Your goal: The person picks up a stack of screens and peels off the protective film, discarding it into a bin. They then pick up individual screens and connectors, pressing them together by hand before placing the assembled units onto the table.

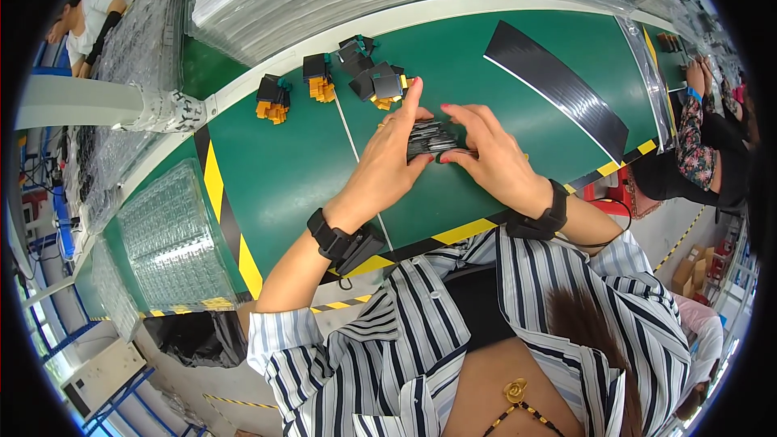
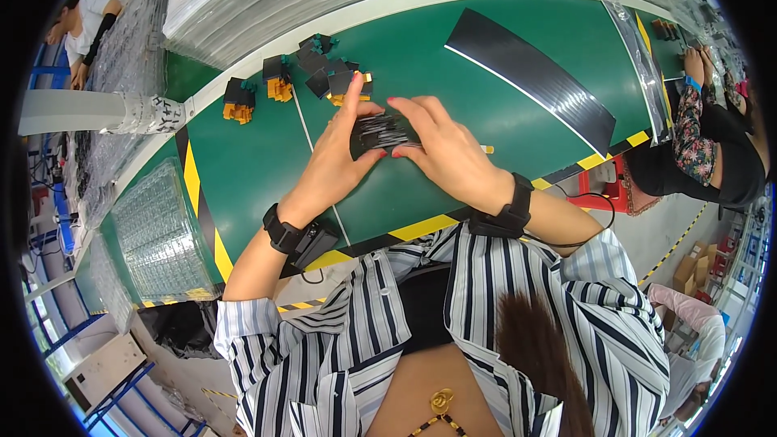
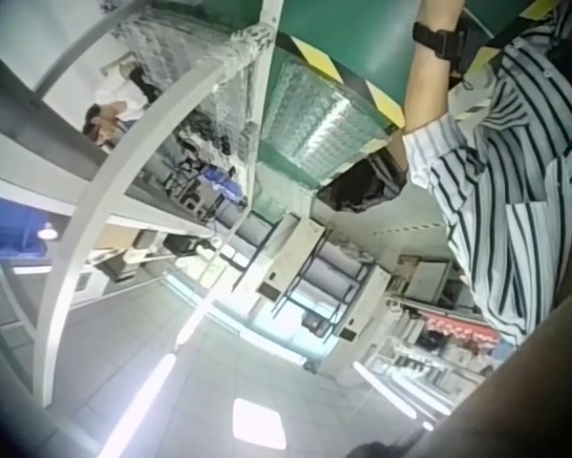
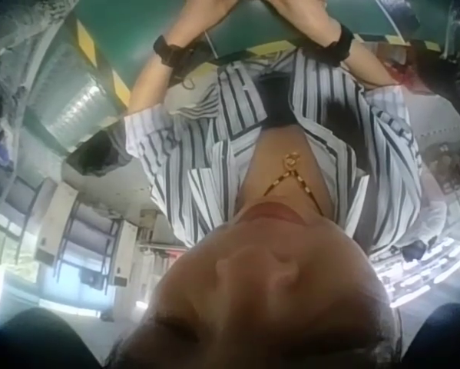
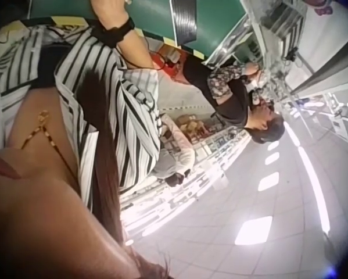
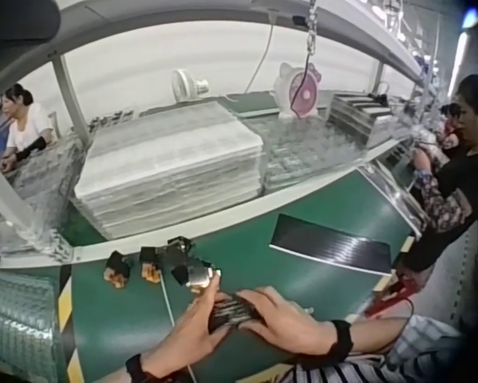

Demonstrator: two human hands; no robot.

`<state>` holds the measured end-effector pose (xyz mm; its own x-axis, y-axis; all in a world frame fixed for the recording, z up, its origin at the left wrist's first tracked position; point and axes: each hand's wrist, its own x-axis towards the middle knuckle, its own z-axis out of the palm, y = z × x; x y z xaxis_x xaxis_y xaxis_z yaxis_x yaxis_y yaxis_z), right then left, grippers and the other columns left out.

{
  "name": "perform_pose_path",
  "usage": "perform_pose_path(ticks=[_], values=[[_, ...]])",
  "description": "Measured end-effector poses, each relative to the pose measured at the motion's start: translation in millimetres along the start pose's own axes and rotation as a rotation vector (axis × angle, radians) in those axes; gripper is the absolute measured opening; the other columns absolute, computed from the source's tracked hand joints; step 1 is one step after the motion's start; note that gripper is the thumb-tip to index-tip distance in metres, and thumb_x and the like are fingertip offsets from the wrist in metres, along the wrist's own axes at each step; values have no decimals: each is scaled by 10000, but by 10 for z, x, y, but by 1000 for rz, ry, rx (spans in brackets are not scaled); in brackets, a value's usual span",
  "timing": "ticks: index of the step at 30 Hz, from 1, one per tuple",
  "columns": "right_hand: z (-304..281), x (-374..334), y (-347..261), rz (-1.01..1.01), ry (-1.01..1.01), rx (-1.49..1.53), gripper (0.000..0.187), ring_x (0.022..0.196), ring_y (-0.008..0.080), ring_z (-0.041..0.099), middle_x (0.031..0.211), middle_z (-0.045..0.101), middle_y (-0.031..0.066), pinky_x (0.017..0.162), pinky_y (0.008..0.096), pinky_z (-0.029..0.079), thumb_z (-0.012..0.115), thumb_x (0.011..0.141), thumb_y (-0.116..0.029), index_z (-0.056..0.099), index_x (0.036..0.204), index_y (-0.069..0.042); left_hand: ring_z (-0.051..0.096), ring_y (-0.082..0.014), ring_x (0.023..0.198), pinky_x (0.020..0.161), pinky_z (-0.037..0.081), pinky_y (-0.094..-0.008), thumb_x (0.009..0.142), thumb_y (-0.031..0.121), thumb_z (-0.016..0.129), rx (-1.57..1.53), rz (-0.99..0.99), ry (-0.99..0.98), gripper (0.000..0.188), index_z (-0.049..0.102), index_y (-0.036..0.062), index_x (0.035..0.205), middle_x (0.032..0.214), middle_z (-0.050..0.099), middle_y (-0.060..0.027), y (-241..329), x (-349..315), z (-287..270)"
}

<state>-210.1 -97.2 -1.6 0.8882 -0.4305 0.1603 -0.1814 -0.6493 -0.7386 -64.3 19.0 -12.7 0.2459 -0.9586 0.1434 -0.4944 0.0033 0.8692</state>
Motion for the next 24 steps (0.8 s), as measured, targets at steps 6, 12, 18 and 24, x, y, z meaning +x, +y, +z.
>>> perform_pose_path(ticks=[6,12,18,24], values=[[-59,20,60,90,56,115,368,573,130,479,903,571,73,546,263,428,681,739,-39,567,1088,-57,512,-250,1048,924,416,-345,691,-37,689,-54,-47,34,1002,44,146,1436,1107,505,-115,1,6,52],[-90,163,179,-64,97,60,193,540,108,469,866,589,58,506,240,398,653,774,-52,607,960,-27,513,-250,1045,935,408,-346,686,-40,690,-50,-70,14,1012,35,141,1436,1111,502,-118,0,6,49],[-189,225,40,100,-16,86,115,511,96,467,823,607,40,473,232,381,632,791,-55,592,892,-19,513,-252,1044,942,403,-349,679,-43,695,-73,-92,12,1020,35,141,1436,1113,499,-122,21,18,38],[-353,365,38,-244,11,-173,110,551,147,532,805,611,51,482,266,422,639,754,-39,579,846,-33,512,-254,1048,942,402,-344,679,-43,695,-88,-89,9,1024,30,139,1436,1120,498,-121,3,11,31]])
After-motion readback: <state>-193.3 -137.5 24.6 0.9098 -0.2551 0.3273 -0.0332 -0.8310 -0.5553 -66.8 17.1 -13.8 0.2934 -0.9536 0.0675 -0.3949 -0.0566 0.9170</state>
